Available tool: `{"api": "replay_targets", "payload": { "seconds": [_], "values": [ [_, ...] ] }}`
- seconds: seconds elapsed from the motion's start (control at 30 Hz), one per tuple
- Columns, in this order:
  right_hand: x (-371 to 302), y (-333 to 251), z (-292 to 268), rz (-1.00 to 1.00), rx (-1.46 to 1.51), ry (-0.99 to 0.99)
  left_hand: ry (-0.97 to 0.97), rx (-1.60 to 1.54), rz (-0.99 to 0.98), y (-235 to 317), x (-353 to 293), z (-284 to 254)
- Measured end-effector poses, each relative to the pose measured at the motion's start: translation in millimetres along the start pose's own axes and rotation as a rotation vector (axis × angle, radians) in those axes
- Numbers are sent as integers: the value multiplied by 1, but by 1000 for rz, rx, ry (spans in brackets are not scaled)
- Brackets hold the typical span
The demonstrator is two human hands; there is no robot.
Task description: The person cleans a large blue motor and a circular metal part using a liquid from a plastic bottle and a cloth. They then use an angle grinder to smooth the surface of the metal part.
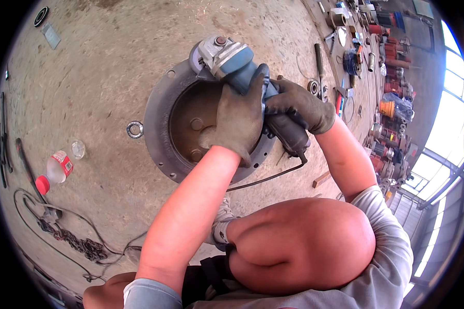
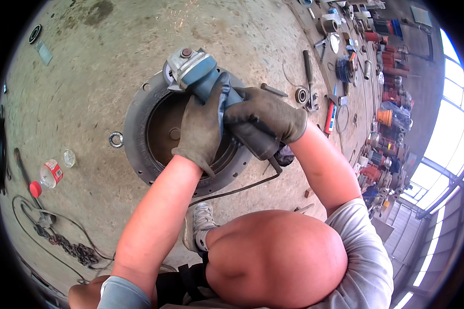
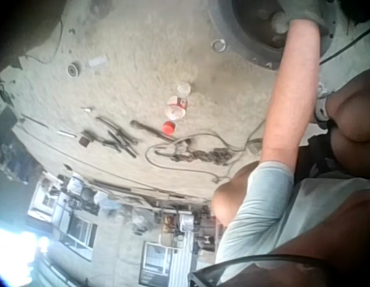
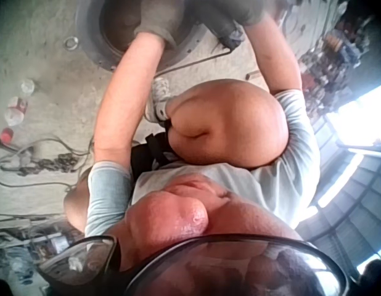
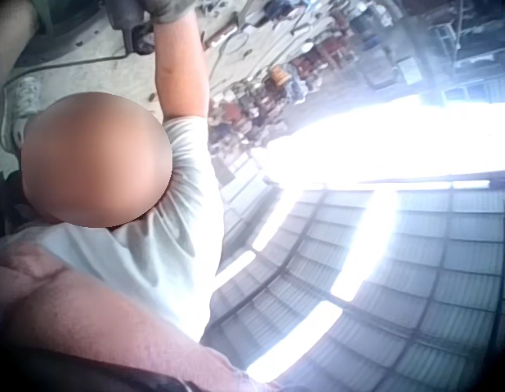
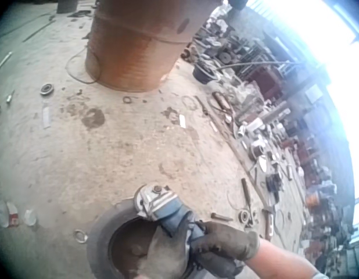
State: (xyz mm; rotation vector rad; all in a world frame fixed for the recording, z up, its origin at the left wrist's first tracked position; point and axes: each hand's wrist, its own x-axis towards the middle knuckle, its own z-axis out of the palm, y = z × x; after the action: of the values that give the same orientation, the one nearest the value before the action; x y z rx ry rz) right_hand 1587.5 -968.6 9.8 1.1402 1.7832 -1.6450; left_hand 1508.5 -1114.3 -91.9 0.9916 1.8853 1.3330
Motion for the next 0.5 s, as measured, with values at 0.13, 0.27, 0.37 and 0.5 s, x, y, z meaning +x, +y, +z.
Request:
{"api": "replay_targets", "payload": {
  "seconds": [0.13,0.27,0.37,0.5],
  "values": [
    [-6,-1,0,74,130,51,-34,15,26,4,6,5],
    [-14,0,-4,36,158,44,-74,-47,-15,9,11,12],
    [-18,5,-7,49,203,54,-117,-342,-266,23,20,11],
    [-22,25,-15,-40,124,108,-125,-673,-429,26,29,21]
  ]
}}
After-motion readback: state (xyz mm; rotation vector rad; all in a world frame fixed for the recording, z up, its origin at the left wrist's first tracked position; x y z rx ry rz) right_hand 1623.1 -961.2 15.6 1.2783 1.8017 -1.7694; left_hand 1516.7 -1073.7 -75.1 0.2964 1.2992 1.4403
